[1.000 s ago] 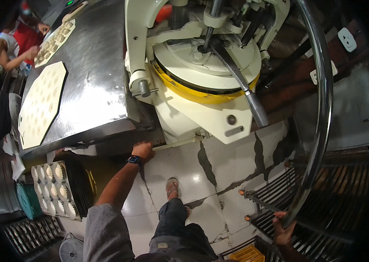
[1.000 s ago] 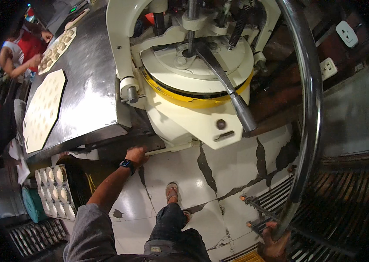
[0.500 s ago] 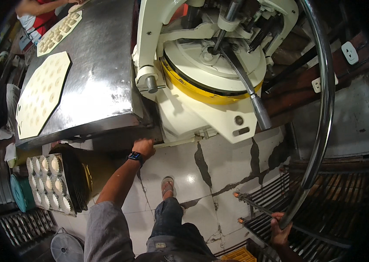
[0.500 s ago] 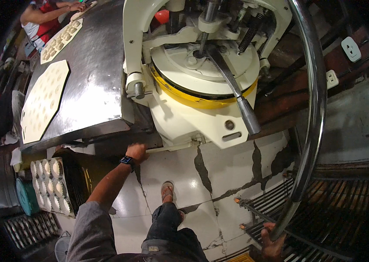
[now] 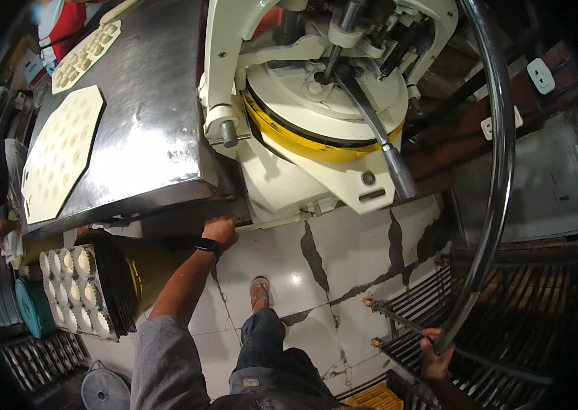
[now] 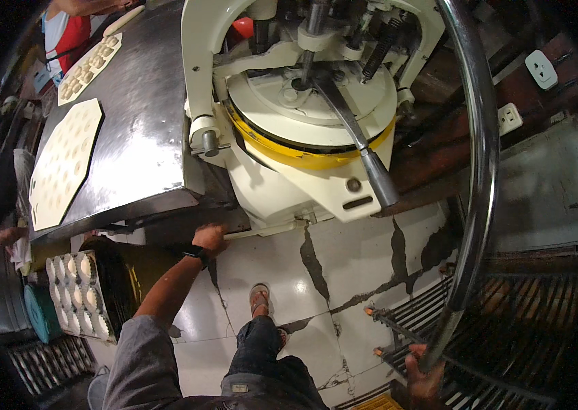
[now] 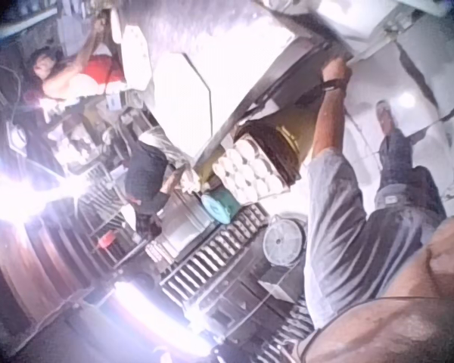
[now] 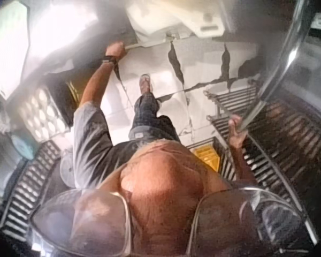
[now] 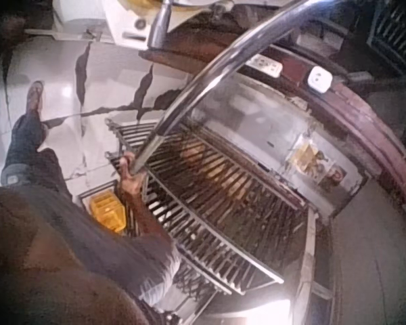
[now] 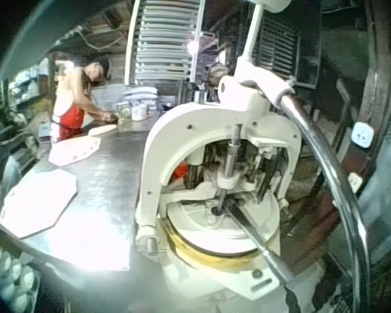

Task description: The person places portions of dough onto a tray by hand, uses a mechanical dough divider to shape the dough, and transfers the shaped dough pieces into individual paper liners on a baking sheet before sliding the sheet onto a cooling rack.

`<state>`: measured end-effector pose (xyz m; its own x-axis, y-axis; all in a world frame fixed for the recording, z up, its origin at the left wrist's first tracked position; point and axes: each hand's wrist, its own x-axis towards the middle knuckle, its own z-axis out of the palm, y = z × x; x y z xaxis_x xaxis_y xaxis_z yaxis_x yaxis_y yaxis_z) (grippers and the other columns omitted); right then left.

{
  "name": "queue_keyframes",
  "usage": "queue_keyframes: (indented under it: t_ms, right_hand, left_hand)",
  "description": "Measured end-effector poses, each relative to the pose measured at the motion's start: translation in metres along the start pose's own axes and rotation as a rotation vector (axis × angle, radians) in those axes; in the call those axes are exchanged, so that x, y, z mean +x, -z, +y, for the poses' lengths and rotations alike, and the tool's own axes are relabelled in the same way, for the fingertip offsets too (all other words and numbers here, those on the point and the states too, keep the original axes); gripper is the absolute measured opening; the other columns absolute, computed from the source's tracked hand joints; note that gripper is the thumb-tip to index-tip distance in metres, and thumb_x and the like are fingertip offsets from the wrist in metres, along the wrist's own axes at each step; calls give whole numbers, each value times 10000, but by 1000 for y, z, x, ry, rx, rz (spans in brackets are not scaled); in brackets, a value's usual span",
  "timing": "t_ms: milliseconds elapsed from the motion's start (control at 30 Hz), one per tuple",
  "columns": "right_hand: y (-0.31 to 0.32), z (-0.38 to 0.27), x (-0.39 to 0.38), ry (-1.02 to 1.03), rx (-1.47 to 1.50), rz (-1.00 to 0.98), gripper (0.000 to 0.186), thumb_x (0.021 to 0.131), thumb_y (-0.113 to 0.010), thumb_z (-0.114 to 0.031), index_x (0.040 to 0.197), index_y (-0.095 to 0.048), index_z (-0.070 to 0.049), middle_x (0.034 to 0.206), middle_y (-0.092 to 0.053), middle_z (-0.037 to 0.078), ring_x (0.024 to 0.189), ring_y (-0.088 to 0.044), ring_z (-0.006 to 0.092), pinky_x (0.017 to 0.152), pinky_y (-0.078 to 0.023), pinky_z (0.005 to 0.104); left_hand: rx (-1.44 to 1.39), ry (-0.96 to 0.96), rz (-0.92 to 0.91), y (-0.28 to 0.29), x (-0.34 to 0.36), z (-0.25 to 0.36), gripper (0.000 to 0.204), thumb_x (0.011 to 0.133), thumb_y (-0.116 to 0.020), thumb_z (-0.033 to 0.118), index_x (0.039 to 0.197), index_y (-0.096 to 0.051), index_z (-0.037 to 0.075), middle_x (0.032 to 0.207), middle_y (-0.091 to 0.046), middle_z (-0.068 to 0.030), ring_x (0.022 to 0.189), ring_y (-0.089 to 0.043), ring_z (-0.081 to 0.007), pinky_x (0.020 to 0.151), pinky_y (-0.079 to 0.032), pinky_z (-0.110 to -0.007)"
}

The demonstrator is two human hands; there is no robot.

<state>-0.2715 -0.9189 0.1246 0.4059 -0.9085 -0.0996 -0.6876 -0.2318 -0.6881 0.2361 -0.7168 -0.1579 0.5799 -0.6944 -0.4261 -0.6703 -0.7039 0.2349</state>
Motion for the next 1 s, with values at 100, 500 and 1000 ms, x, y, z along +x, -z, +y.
queue_keyframes:
  t_ms: [100,500,1000]
  right_hand:
    - [5,-8,2,-100,32,-136,253,857,-694,-230,958,-623,-10,756,-511,-7,651,-440,74,586,-370,276]
    - [8,-22,3,-295,165,-225,248,868,-677,-94,1075,-603,20,908,-559,56,785,-526,131,713,-442,323]
    - [14,-5,0,-234,12,-224,354,873,-716,-209,1123,-586,5,1016,-564,86,921,-523,178,846,-444,384]
  left_hand:
    - [2,16,-43,-5,2,-2,338,796,-704,274,1090,-695,107,1063,-701,-194,1041,-667,-359,919,-517,-486]
    - [43,60,2,-7,2,1,306,797,-706,300,1020,-728,92,1065,-701,-201,1024,-672,-374,909,-527,-485]
    - [45,59,-26,-1,2,2,320,799,-715,309,1028,-717,86,1052,-710,-191,1017,-674,-374,909,-523,-481]
